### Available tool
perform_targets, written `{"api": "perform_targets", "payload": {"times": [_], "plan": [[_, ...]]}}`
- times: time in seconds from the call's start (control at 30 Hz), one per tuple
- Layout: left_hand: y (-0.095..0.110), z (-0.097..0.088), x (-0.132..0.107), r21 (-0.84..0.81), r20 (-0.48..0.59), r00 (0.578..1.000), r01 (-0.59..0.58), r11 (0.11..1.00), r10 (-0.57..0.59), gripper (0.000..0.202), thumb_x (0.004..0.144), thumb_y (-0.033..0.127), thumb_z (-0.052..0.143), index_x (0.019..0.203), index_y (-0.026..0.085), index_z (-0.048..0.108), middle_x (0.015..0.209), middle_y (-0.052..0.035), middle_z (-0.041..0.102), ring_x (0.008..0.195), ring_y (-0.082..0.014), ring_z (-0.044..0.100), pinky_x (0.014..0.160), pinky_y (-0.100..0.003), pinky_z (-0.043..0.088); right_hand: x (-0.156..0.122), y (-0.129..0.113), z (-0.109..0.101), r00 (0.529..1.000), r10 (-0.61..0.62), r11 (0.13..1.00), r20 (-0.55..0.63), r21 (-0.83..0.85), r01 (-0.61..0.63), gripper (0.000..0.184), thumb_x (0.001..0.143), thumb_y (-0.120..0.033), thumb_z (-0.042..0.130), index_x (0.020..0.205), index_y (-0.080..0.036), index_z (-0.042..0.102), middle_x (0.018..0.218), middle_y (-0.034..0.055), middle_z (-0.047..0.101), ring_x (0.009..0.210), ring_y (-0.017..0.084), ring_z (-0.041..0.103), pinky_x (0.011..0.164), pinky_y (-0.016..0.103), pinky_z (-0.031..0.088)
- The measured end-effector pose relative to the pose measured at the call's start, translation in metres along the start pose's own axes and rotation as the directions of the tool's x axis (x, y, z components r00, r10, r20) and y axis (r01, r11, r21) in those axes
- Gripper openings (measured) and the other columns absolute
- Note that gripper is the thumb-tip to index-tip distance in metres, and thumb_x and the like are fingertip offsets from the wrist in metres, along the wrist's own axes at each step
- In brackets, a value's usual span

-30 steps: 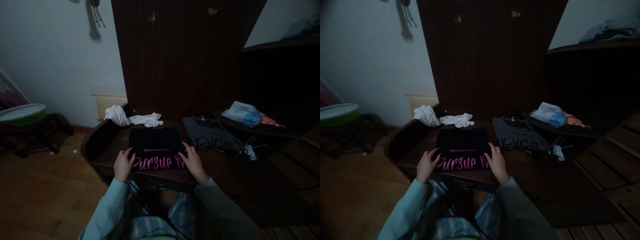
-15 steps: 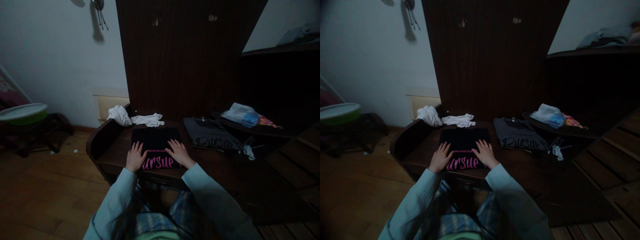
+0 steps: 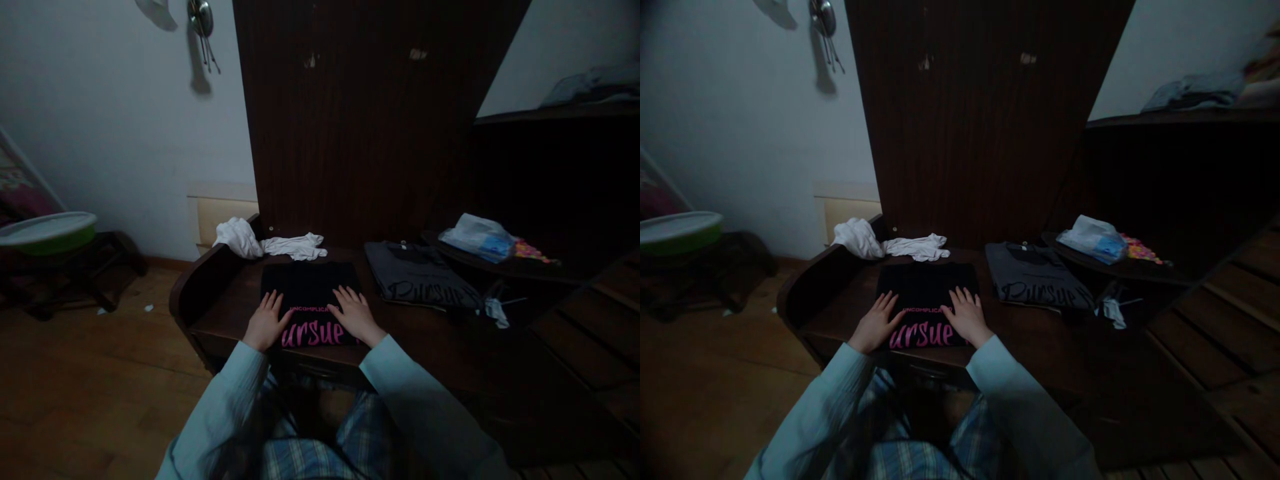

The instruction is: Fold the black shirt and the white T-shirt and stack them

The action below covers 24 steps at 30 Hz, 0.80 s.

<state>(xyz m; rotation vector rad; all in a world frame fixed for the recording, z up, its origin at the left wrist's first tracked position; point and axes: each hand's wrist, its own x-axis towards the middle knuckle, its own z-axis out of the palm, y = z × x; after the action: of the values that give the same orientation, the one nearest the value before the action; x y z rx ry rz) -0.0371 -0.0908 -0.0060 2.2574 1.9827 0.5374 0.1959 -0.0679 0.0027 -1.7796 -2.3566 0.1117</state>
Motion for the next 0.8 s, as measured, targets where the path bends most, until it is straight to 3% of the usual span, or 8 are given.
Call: {"api": "perform_targets", "payload": {"times": [0.1,0.17,0.23,0.3,0.37,0.47,0.57,0.8], "plan": [[-0.023,-0.017,0.014,-0.101,0.122,0.988,-0.087,0.991,0.099,0.058,0.076,0.056,0.042,0.118,0.017,0.053,0.130,-0.0078,0.048,0.123,-0.0241,0.040,0.100,-0.032,0.033,-0.003,-0.005,-0.002,1.000,0.021,1.000,0.018,-0.009,-0.021,0.056,0.088,-0.047,0.027,0.133,-0.015,0.035,0.141,0.0104,0.031,0.131,0.025,0.022,0.103,0.046,0.017],[-0.038,-0.028,0.032,-0.228,0.143,0.984,-0.073,0.971,0.108,0.052,0.078,0.056,0.037,0.109,0.021,0.060,0.116,-0.0055,0.060,0.110,-0.0226,0.053,0.094,-0.030,0.039,-0.004,-0.007,-0.002,0.999,0.032,0.999,0.019,-0.006,-0.032,0.056,0.088,-0.047,0.027,0.133,-0.014,0.036,0.141,0.0109,0.031,0.131,0.025,0.022,0.103,0.046,0.017],[-0.049,-0.032,0.054,-0.345,-0.026,1.000,-0.010,0.939,0.001,0.050,0.081,0.051,0.035,0.110,0.019,0.058,0.109,-0.0071,0.063,0.103,-0.0220,0.057,0.089,-0.031,0.042,-0.005,-0.007,-0.003,0.999,0.036,0.999,0.012,0.001,-0.036,0.056,0.088,-0.046,0.027,0.133,-0.014,0.036,0.141,0.0109,0.031,0.131,0.025,0.022,0.103,0.046,0.017],[-0.054,-0.028,0.077,-0.403,-0.259,0.956,0.024,0.915,-0.139,0.046,0.078,0.044,0.042,0.111,0.015,0.057,0.112,-0.0108,0.060,0.105,-0.0232,0.055,0.091,-0.033,0.040,-0.005,-0.007,-0.003,0.999,0.037,0.999,0.005,0.012,-0.037,0.056,0.088,-0.046,0.028,0.133,-0.014,0.036,0.141,0.0104,0.031,0.131,0.024,0.023,0.104,0.045,0.017],[-0.054,-0.016,0.097,-0.478,-0.352,0.912,0.021,0.878,-0.213,0.041,0.075,0.038,0.048,0.106,0.014,0.058,0.115,-0.0120,0.058,0.108,-0.0234,0.052,0.094,-0.033,0.037,-0.005,-0.006,-0.002,0.999,0.038,0.999,0.005,0.024,-0.038,0.055,0.088,-0.047,0.028,0.132,-0.016,0.037,0.141,0.0095,0.031,0.131,0.024,0.023,0.104,0.045,0.017],[-0.053,0.002,0.116,-0.599,-0.268,0.930,0.042,0.799,-0.250,0.028,0.071,0.034,0.052,0.088,0.015,0.064,0.100,-0.0093,0.064,0.098,-0.0217,0.056,0.089,-0.032,0.040,-0.005,-0.005,-0.001,0.999,0.039,0.999,0.007,0.036,-0.040,0.055,0.087,-0.047,0.029,0.132,-0.016,0.038,0.141,0.0089,0.031,0.131,0.024,0.022,0.104,0.045,0.016],[-0.054,0.011,0.122,-0.627,-0.218,0.943,0.061,0.777,-0.250,0.020,0.067,0.034,0.056,0.073,0.016,0.063,0.081,-0.0053,0.066,0.084,-0.0198,0.059,0.080,-0.029,0.043,-0.004,-0.005,-0.001,0.999,0.036,0.999,0.004,0.035,-0.036,0.055,0.088,-0.047,0.029,0.132,-0.015,0.037,0.141,0.0095,0.031,0.131,0.024,0.023,0.104,0.045,0.016],[-0.061,0.012,0.121,-0.670,-0.197,0.931,0.102,0.735,-0.308,0.031,0.070,0.045,0.049,0.057,0.017,0.053,0.055,0.0018,0.053,0.060,-0.0135,0.050,0.057,-0.023,0.039,-0.002,-0.006,-0.003,0.998,0.027,0.998,0.052,0.056,-0.030,0.055,0.088,-0.046,0.030,0.133,-0.014,0.037,0.142,0.0114,0.028,0.131,0.027,0.020,0.104,0.047,0.015]]}}
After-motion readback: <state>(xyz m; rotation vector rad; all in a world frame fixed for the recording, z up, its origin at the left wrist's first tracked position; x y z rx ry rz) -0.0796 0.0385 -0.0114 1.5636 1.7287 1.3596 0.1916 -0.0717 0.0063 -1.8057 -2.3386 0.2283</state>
